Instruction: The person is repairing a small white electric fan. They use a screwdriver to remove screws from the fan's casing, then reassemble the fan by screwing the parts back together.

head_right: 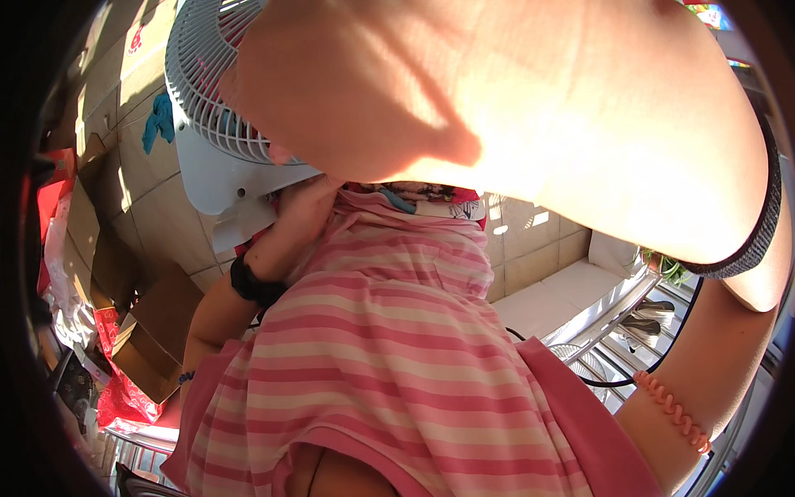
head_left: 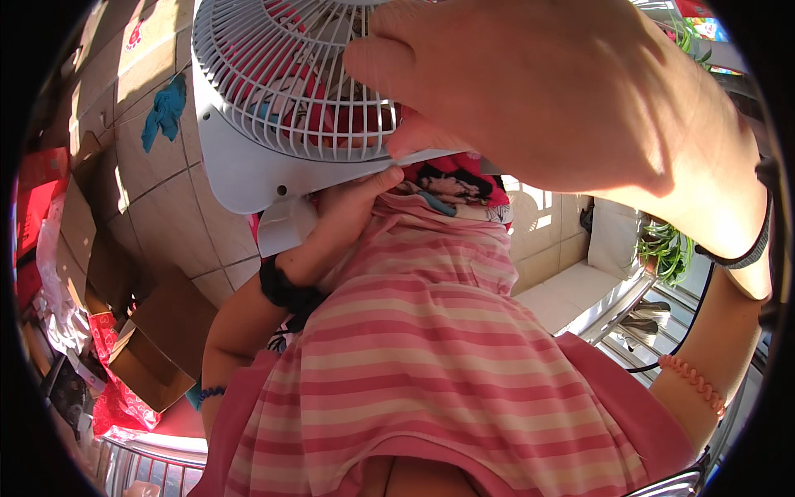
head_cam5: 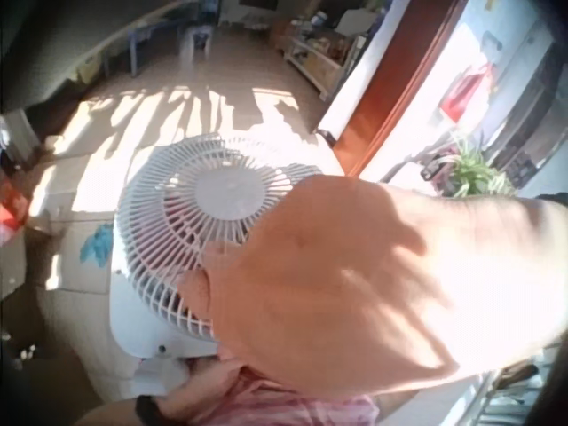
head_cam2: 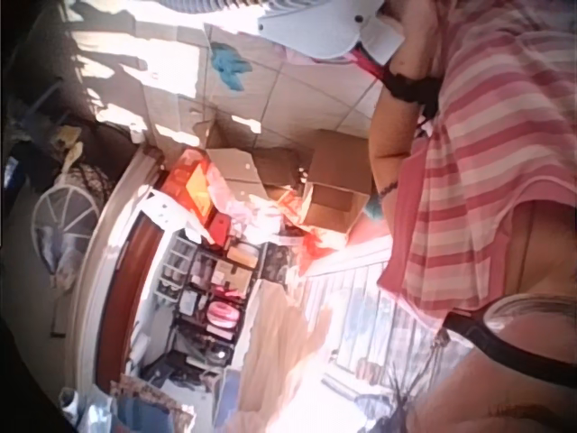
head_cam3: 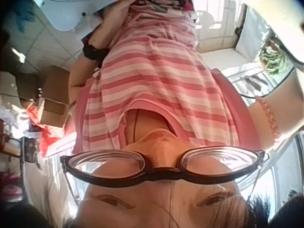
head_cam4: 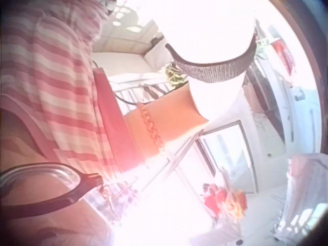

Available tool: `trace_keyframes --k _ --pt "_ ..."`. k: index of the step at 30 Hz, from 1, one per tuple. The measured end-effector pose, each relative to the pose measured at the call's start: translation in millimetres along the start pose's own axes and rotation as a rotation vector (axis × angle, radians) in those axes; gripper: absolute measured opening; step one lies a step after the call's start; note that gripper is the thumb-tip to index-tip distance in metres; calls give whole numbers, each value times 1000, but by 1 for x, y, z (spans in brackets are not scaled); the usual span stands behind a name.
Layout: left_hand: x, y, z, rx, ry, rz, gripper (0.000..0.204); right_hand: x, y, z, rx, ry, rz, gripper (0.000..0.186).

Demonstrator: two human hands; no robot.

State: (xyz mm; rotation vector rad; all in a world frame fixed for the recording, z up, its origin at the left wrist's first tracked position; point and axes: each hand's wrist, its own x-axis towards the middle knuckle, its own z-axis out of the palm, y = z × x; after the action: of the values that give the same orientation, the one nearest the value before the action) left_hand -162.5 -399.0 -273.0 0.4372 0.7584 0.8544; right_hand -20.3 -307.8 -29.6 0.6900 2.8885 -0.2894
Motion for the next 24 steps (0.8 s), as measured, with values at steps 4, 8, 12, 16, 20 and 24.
trace_keyframes --k 4,8,12,16,20,24 --pt "-7 9 5 13 40 -77 32 -3 5 1 22 5 -11 28" --pt "-6 6 2 226 45 -18 38 -8 6 1 38 13 -5 27" --pt "0 -5 -5 -31 -66 133 36 -8 6 2 39 10 -5 27" --pt "0 -8 -4 -142 15 115 37 -4 7 5 39 3 -5 26" --pt "-1 -4 1 -88 -32 115 37 -5 11 1 59 11 -11 26" --pt "0 -6 -1 -106 -17 122 36 -12 9 0 77 23 -9 26"
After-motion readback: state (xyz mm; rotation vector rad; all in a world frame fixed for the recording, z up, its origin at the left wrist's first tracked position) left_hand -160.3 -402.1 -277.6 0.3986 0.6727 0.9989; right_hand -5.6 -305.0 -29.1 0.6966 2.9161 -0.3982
